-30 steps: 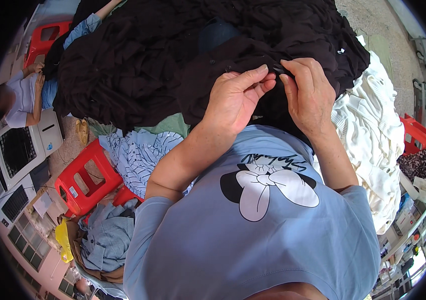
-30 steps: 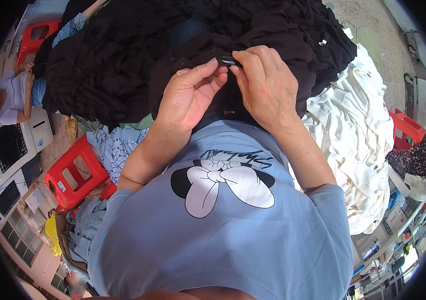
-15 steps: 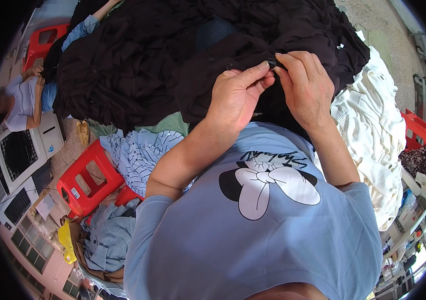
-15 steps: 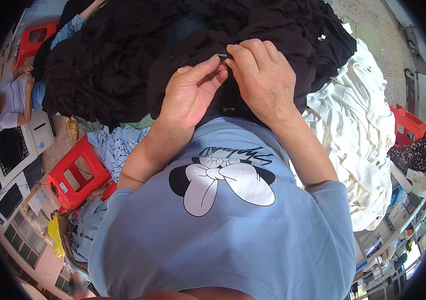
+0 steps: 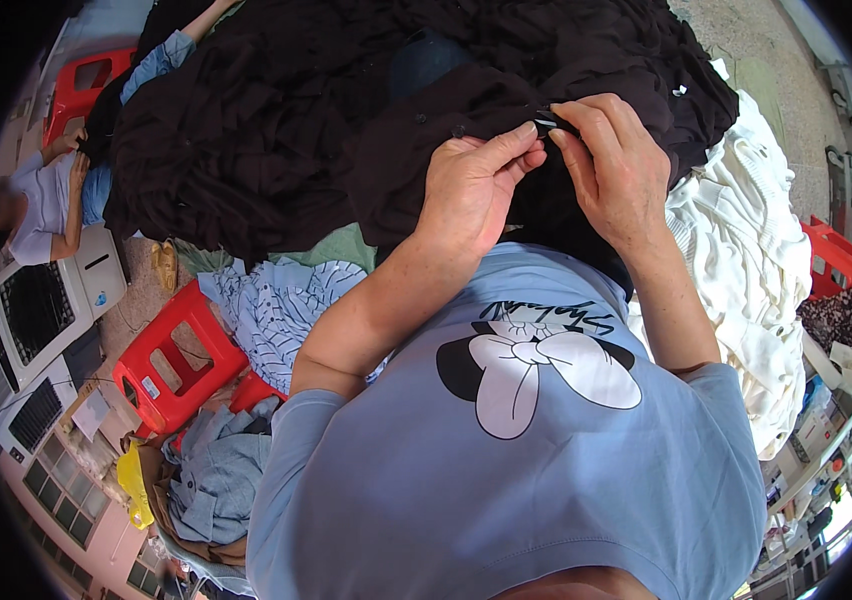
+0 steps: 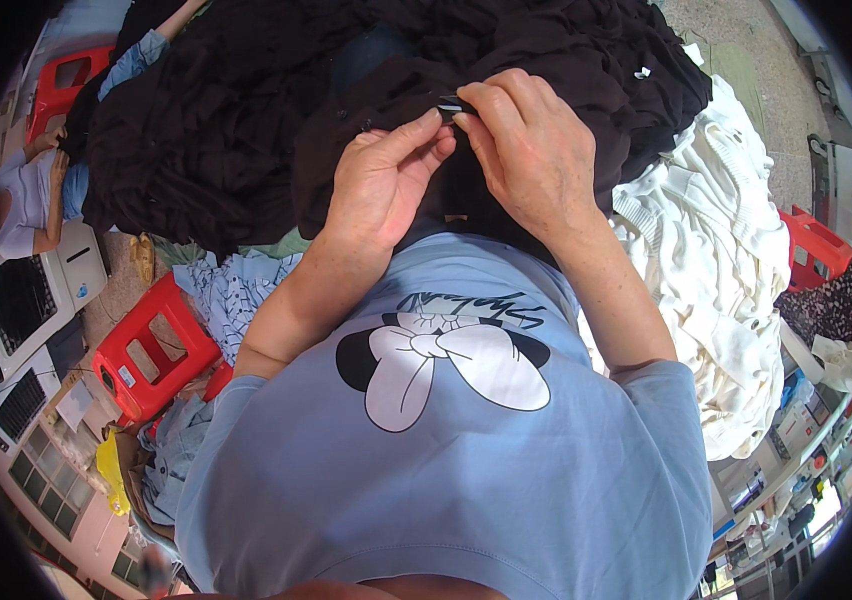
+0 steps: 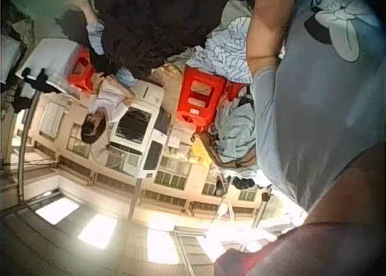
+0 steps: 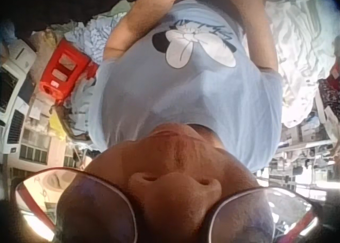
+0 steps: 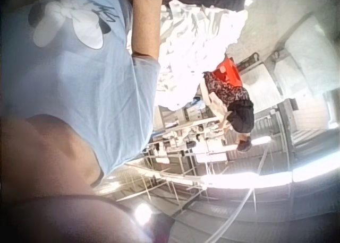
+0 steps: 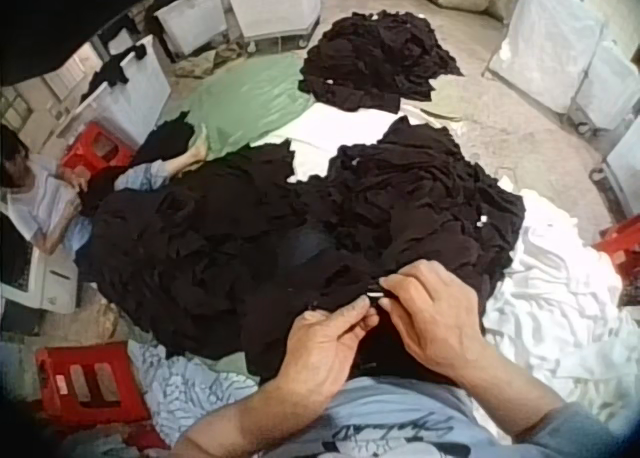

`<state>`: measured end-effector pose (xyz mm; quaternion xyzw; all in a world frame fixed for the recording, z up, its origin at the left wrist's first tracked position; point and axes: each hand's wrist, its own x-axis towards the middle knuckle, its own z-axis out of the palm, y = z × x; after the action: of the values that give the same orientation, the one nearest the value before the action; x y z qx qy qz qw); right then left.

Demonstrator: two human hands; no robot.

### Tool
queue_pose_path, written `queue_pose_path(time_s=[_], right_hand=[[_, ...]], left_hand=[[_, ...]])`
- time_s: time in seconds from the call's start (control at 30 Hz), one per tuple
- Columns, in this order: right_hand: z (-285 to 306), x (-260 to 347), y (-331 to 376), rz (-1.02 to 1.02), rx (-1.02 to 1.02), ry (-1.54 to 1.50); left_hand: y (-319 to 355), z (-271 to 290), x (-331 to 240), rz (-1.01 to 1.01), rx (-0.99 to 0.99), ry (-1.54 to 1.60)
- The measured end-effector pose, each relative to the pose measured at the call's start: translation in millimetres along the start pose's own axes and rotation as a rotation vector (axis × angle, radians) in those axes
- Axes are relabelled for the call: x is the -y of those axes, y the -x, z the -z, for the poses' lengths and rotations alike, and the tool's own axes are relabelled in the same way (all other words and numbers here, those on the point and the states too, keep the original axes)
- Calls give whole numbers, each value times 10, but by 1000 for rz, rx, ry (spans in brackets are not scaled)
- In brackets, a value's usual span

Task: The recorder is inspecting and sorting black garments, specifically checking buttons and tags.

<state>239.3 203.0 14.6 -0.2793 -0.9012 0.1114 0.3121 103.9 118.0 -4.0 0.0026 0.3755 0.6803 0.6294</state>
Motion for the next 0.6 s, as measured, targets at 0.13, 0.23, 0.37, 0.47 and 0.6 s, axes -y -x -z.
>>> queue_pose_path(time_s=[0.13,0.23,0.37,0.47,0.6], right_hand=[[2,-12,0,39,11,16],[-14,-28,35,-89,54,-65],[-8,3,37,-144,76,-135],[-33,-17,47,-96,73,-108],[-59,-45,66,-70,67,-87]], left_hand=[[-12,37,20,3,2,-8],[-12,76,34,-4,14,-43],[-18,79,46,-6,15,-35],[-26,81,55,-4,22,-32],[-32,104,73,-4,15,-38]])
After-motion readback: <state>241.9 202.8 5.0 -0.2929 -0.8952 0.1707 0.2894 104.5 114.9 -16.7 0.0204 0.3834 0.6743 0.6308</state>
